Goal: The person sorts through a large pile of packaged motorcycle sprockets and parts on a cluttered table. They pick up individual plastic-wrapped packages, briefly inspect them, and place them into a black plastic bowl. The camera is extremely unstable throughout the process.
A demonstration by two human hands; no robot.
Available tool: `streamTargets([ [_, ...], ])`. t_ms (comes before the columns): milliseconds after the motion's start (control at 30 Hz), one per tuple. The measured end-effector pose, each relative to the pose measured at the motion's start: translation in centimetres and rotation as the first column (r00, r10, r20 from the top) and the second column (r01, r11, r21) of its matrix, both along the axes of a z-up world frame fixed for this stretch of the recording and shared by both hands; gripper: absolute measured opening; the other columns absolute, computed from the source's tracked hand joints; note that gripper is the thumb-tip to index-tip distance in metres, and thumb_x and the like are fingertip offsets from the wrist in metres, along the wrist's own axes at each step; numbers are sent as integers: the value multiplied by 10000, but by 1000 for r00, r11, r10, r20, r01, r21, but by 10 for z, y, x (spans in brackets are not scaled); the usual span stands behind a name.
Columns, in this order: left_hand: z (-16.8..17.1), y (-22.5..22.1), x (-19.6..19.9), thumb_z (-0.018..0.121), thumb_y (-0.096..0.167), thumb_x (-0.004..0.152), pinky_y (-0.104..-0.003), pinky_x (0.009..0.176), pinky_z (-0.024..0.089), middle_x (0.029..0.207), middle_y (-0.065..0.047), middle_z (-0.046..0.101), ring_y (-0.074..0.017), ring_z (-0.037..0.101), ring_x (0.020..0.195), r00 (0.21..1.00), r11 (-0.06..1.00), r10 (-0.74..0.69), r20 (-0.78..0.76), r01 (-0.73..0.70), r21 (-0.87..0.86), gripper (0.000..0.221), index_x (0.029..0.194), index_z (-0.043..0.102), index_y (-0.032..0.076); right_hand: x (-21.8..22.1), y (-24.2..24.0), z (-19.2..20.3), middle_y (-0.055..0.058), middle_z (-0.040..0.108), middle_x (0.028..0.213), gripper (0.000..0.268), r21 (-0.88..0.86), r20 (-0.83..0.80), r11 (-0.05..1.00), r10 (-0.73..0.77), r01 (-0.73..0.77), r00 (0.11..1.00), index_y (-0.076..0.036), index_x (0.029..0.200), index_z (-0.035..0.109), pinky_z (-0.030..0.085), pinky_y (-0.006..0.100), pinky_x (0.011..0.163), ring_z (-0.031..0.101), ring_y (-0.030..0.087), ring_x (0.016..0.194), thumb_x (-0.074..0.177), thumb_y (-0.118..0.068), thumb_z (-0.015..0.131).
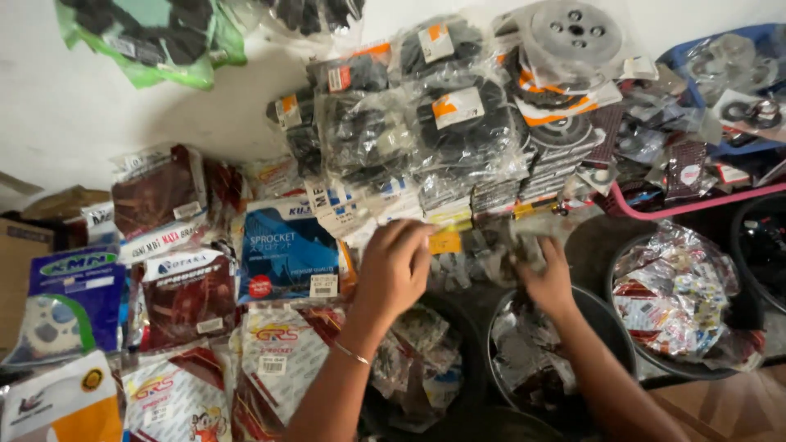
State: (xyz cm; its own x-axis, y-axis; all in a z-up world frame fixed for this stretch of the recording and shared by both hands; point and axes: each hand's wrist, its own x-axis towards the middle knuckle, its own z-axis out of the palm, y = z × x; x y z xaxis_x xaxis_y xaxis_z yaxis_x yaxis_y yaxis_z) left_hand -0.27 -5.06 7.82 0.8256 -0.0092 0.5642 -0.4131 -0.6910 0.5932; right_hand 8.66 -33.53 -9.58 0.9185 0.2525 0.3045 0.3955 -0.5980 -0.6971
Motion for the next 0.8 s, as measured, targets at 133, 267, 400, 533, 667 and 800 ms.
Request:
streamTargets([
  [133,47,2,27,651,25,884,-388,859,539,1043,-53,687,-275,665,937,970,990,73,230,-99,102,262,1116,732,115,-55,-21,-13,219,622,1095,419,140,-143,989,-18,38,990,-3,1220,614,480,476,926,600,397,1050,878,-207,746],
  [267,76,-7,65,700,148,921,-421,890,530,1200,-45,611,-268,653,977,988,931,33,151,-85,355,309,1227,664,119,-103,-24,20,151,610,1370,669,130,-257,990,94,-62,962,-17,1473,449,460,361,1044,611,269,1210,858,-136,685],
  [400,73,-9,127,732,286,911,-514,1073,456,1438,-142,551,-339,562,1296,997,865,36,-66,2,501,576,1443,572,137,-123,-27,14,155,510,1504,774,122,-296,986,141,-109,945,-38,1529,386,413,384,1120,537,291,1345,851,-181,731],
  [533,53,-21,156,796,443,841,-643,1089,353,1606,-218,335,-476,313,1468,975,765,146,-165,-6,644,840,1563,407,260,-126,-26,43,98,612,1419,721,175,-419,980,163,-96,893,-104,1511,449,481,363,1046,615,235,1219,847,-107,730],
  [667,61,-29,153,771,342,831,-629,980,349,1494,-215,417,-420,406,1311,963,799,150,-225,16,601,773,1544,471,338,-125,-34,49,145,624,1070,619,664,-718,598,344,448,605,-77,1495,507,416,320,669,534,205,801,894,23,621],
  [800,75,-20,154,850,328,831,-605,988,359,1543,-186,393,-404,376,1377,947,863,98,-307,73,499,712,1480,561,359,-115,-38,79,190,682,1267,427,799,-459,63,707,598,538,-67,1343,607,477,582,998,649,380,1131,942,-216,601],
])
